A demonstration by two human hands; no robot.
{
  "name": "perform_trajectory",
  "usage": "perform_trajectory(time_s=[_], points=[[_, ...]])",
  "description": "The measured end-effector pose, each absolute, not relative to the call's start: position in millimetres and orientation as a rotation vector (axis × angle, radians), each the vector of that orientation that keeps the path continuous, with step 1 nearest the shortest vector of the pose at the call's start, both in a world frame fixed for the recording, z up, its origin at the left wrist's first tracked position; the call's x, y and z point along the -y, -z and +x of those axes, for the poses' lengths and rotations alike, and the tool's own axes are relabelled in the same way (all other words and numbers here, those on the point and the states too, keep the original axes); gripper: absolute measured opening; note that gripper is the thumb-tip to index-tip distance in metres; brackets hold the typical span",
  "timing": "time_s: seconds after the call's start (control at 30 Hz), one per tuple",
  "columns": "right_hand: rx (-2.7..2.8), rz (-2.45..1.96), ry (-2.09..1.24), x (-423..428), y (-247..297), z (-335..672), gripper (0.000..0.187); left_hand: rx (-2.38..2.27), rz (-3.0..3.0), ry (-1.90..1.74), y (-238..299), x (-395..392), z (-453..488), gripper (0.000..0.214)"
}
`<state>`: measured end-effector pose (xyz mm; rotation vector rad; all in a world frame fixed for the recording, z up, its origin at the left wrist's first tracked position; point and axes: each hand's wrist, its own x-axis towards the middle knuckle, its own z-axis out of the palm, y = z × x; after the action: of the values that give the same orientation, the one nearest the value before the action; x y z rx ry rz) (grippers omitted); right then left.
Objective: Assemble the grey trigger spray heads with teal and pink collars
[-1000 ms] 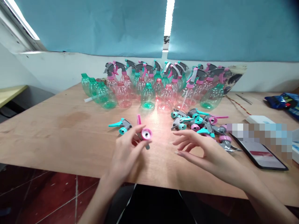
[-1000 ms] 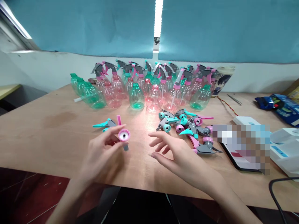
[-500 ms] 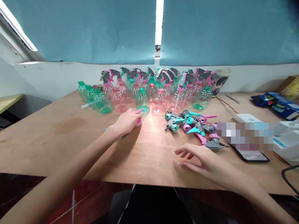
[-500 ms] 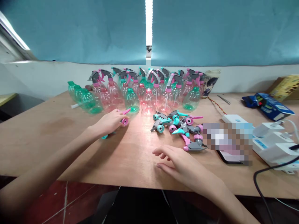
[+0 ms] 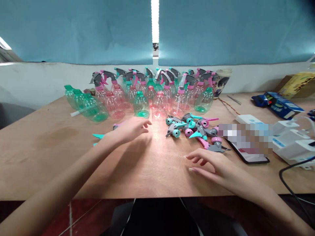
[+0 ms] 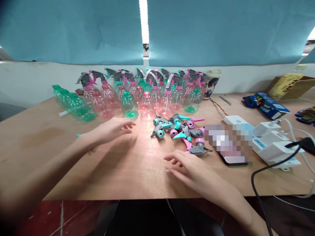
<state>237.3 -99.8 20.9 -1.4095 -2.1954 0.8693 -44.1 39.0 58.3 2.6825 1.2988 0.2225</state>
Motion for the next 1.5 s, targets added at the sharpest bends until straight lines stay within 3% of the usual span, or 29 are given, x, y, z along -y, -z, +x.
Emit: perform_trajectory(time_s=[0.23, 0.4, 0.6, 0.93, 1.13, 1.5], points=[[2.168, -1.411, -0.785, 96.4, -24.3, 245.6, 0.023, -0.963, 2.798, -0.378, -21.6, -33.5, 15.6, 0.039], [2.103, -1.418, -0.793, 91.4, -21.3, 248.6, 0.026, -0.849, 2.856, -0.371, -8.6, -45.4, 37.1, 0.036], [2.012, -1.437, -0.803, 83.6, -16.0, 247.3, 0.022, -0.904, 2.81, -0.339, -8.3, -34.6, 33.2, 0.015], [1.838, -1.259, -0.911, 80.8, -15.0, 212.5, 0.017, -1.134, 2.249, -0.534, -15.5, 56.0, -3.5, 0.024], [1.726, -1.079, -1.254, 78.4, -10.4, 195.7, 0.044, -1.138, 1.965, -0.821, 2.4, 84.2, 7.3, 0.033], [1.256, -1.17, -1.59, 77.1, -3.3, 173.9, 0.059, -1.284, 1.724, -1.096, 12.9, 104.0, 12.5, 0.027]])
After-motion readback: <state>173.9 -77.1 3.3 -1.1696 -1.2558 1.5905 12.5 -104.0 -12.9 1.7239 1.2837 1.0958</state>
